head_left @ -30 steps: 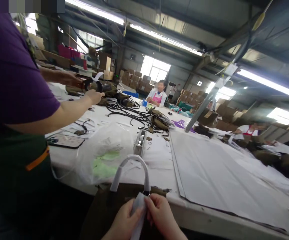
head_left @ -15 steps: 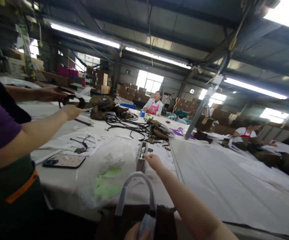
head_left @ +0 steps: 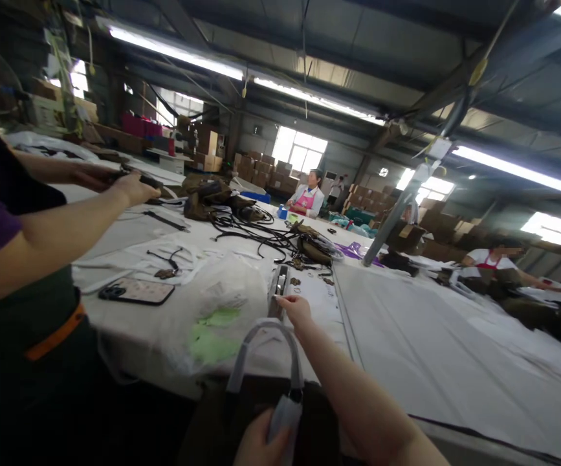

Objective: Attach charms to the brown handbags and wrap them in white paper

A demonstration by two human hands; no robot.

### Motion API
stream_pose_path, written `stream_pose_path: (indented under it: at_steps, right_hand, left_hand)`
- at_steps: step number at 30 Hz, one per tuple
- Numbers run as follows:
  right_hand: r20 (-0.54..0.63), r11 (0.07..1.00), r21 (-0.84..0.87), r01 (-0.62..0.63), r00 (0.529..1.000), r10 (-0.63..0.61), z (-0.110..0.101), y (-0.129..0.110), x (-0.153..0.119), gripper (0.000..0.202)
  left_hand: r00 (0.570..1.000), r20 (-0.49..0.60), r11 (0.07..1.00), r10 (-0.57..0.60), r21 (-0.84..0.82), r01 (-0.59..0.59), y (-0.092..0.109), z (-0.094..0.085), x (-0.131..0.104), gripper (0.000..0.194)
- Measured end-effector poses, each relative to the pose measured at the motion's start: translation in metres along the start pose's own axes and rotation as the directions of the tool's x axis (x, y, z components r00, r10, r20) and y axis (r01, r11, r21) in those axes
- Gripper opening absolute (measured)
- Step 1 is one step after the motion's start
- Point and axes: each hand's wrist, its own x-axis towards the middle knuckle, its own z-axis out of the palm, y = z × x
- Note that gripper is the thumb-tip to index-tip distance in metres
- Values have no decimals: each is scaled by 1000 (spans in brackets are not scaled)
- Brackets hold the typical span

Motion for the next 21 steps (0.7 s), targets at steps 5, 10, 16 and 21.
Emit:
stream_pose_path:
  at_steps: [5,10,16,21]
  right_hand:
    - [85,994,-31,-101,991,103,5,14,-3,26]
    - [107,994,-93,-58,992,68,-4,6,0,28]
    - [81,977,-178,120,991,-107,-54,-14,-24,16]
    - [189,944,-157,292,947,-261,-114,-18,-98,24]
  left_hand:
    - [1000,17,1000,23,-12,-22,-2,4,-3,53]
    - [1000,12,999,22,45,-22,-13,3,5,56]
    - [1000,-24,1000,4,9,-4,2,5,-4,51]
    - [999,-34,1000,-11,24,12,26,6,-18,40]
